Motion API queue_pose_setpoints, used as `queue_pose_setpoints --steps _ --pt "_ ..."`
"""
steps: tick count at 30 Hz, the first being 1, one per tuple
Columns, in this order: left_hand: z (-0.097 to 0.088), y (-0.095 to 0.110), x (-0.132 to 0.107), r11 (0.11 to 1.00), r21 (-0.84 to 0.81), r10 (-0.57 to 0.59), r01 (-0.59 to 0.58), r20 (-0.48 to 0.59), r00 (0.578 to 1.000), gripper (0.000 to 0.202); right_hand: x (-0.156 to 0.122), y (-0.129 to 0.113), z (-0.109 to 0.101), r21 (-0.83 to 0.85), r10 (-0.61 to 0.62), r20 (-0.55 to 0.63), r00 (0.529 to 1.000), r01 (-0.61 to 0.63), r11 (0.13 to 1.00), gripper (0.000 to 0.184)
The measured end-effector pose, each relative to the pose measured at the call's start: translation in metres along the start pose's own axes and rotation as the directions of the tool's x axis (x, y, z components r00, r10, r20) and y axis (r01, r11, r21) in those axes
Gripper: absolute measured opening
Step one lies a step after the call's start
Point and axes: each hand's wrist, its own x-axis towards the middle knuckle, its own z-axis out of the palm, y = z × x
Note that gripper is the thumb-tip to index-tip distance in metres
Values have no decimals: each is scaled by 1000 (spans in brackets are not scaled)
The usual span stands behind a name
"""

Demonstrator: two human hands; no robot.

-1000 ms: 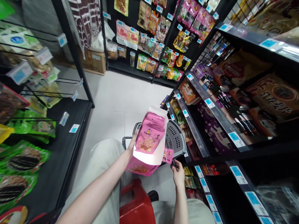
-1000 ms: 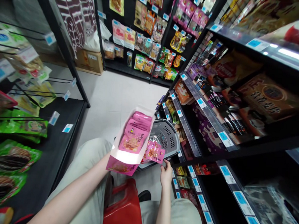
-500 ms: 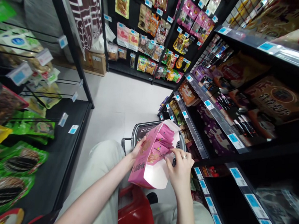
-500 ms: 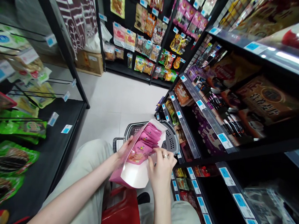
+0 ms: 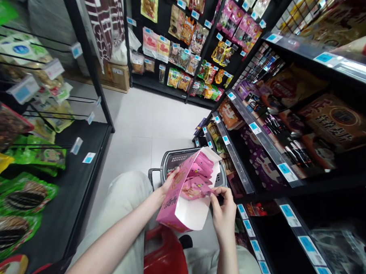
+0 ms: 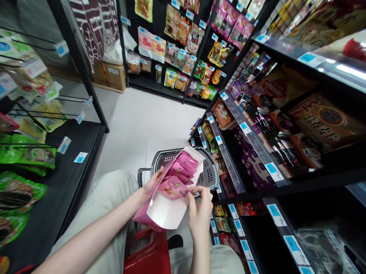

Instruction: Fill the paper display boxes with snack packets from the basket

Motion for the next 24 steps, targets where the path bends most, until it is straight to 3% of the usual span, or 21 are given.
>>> queue_pose_setpoints --steps 5,7,9,11,14,16,18,21,24 --pt "3 0 -1 999 37 -12 10 53 999 53 4 -1 5 205 68 -148 987 -36 978 18" --pt "3 0 -1 998 60 -41 37 67 997 61 6 -4 6 328 147 -268 952 -54 943 17" --pt "3 0 -2 998 54 -45 40 92 995 64 7 -10 3 540 262 -346 901 -37 841 18" --pt "4 1 -3 999 36 -39 35 122 992 65 8 -20 -4 761 360 -325 874 15 649 18" --pt "4 3 -3 997 21 -76 73 173 982 69 6 -28 -18 978 414 -99 905 11 209 19" --pt "3 3 -3 997 13 -79 78 206 975 69 1 -26 -26 989 315 118 942 -81 -127 20" --pt "0 4 -2 998 2 -60 61 224 973 68 -4 -19 -29 884 71 281 957 -229 -407 23" --pt "-3 4 0 999 0 -52 53 223 973 68 -10 -9 -23 643 -291 308 906 -424 -638 26" --pt "-6 4 3 998 14 -62 60 221 973 69 -15 -6 -10 500 -397 254 882 -471 -727 28"
